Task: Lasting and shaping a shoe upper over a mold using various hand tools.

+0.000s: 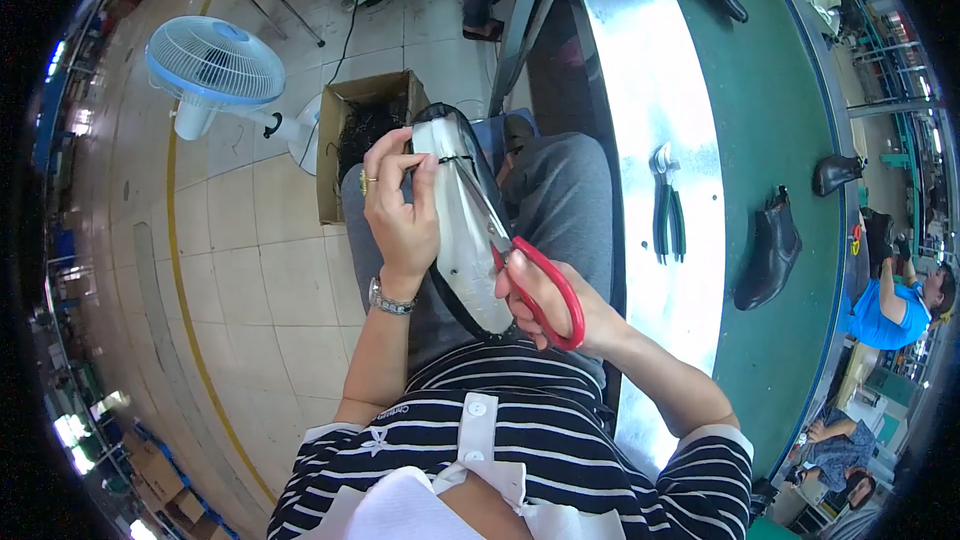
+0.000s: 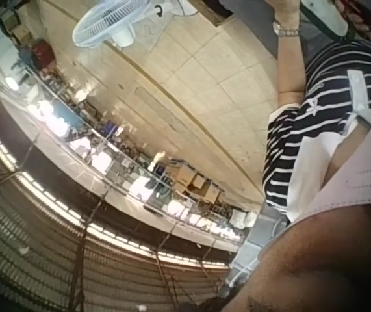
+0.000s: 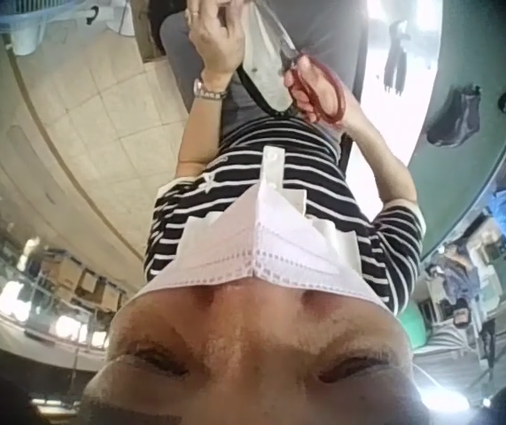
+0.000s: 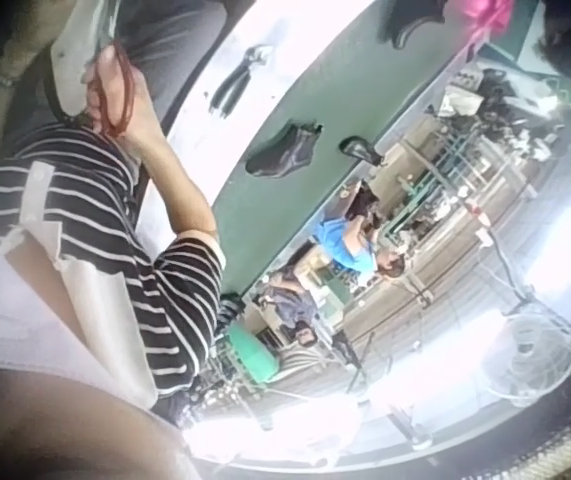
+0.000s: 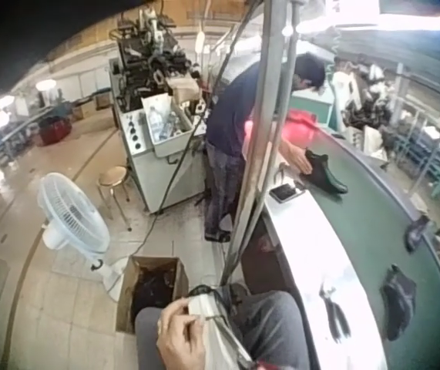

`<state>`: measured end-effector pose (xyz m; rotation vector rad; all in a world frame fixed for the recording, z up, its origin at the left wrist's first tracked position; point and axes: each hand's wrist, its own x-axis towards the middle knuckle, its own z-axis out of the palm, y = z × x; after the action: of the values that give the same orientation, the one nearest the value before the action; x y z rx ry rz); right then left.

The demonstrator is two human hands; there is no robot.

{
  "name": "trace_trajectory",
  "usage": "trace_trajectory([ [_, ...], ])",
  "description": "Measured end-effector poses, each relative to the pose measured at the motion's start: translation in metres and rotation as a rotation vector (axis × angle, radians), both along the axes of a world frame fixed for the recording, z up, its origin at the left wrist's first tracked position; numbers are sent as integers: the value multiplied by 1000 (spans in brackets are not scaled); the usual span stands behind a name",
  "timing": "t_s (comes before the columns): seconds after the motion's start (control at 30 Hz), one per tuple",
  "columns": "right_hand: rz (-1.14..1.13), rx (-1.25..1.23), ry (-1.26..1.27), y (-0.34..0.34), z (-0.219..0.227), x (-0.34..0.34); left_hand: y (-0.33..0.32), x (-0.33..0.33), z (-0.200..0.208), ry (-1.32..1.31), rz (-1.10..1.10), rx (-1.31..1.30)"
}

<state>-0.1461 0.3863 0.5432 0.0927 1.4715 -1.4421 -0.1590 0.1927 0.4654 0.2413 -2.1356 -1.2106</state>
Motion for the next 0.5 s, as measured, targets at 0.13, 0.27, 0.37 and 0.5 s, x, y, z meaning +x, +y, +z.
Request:
trace_trajectory([
  [0.13, 48, 3, 51, 9, -10, 3, -1, 0, -3, 52, 5, -111],
  [0.27, 87, 156, 451, 13, -7, 24, 1, 1, -5, 39, 23, 76],
  [0.37, -1, 131, 474, 42, -15, 36, 3, -2, -2, 98, 20, -253],
  [0.5, -422, 362, 482, 96, -49, 58, 4, 1, 13, 63, 57, -293],
])
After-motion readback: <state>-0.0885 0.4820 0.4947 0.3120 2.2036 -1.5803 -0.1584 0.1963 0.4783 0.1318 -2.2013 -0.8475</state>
